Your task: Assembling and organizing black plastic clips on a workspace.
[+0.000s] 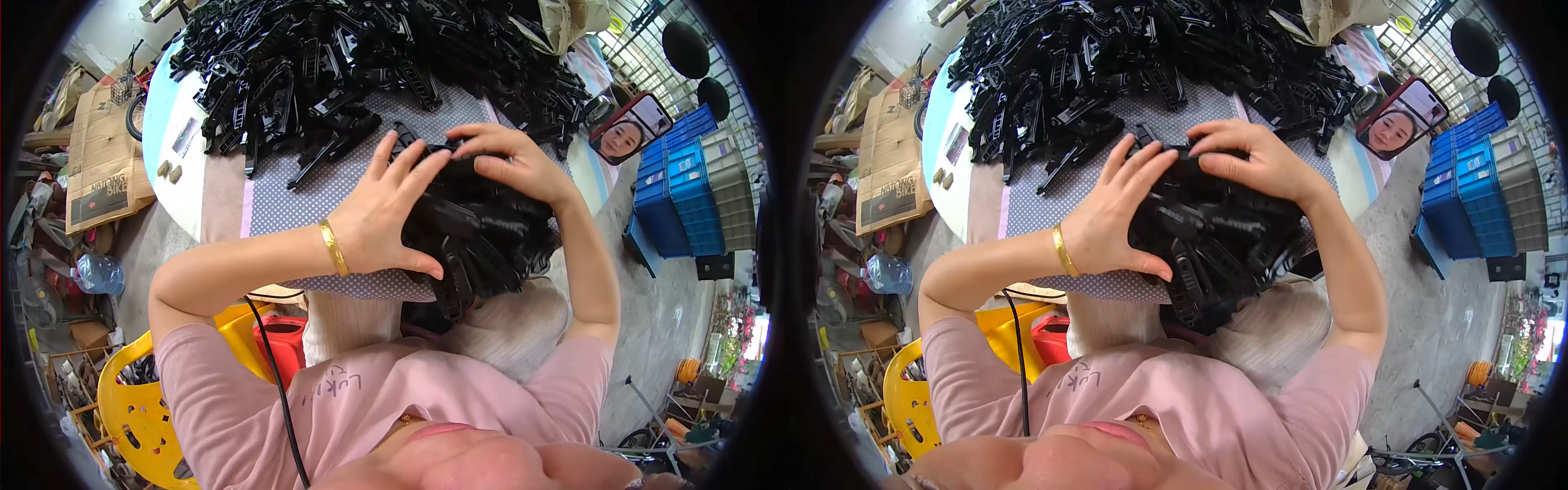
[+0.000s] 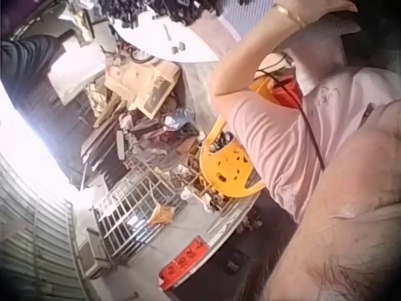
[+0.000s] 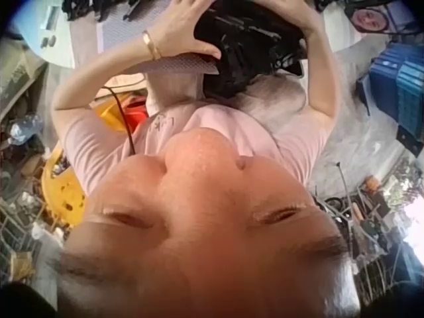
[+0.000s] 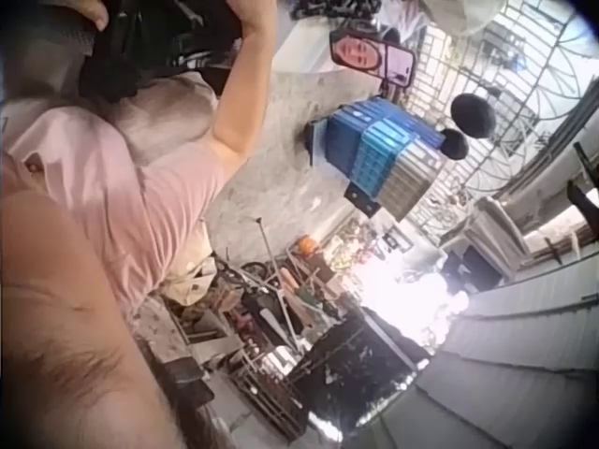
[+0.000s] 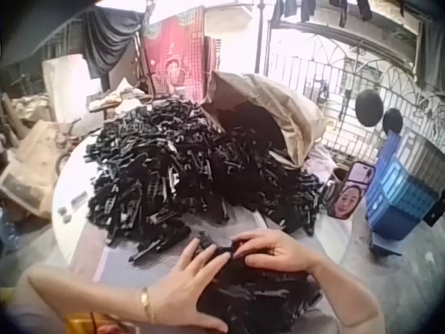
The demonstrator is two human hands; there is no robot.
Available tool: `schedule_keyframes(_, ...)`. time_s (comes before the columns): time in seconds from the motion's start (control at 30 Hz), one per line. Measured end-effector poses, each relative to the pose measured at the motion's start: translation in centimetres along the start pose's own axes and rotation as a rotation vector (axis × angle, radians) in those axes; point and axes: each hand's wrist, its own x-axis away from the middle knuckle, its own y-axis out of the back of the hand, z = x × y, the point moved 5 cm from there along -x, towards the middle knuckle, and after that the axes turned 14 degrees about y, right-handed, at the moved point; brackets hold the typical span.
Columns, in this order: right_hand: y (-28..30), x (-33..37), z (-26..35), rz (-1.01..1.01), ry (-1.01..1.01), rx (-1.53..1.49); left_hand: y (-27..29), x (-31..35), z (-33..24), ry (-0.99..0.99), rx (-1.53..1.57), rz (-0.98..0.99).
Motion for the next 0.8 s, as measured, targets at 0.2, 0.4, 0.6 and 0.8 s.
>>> schedule_keyframes(0.2,-0.1,3.2,2.7,-0.034,0.065,0.289,-1.2,-0.6,-2.4,-0.106,0.019,0.035)
schedule_keyframes(0.4,0.1,7.2,3.9,-0.137,0.045,0.288,-3.1,-0.6,-4.6,-0.255,0.053,0.077)
schedule_keyframes(0.6,-0.4,11.8,4.2,-0.415,0.025,0.157,-4.7,-1.7,-6.8,-0.39,0.079,0.091)
schedule_keyframes(0.8,-0.7,14.9,3.4,-0.709,-0.035,-0.08,-5.5,-2.0,-8.7,-0.617,0.091,0.084)
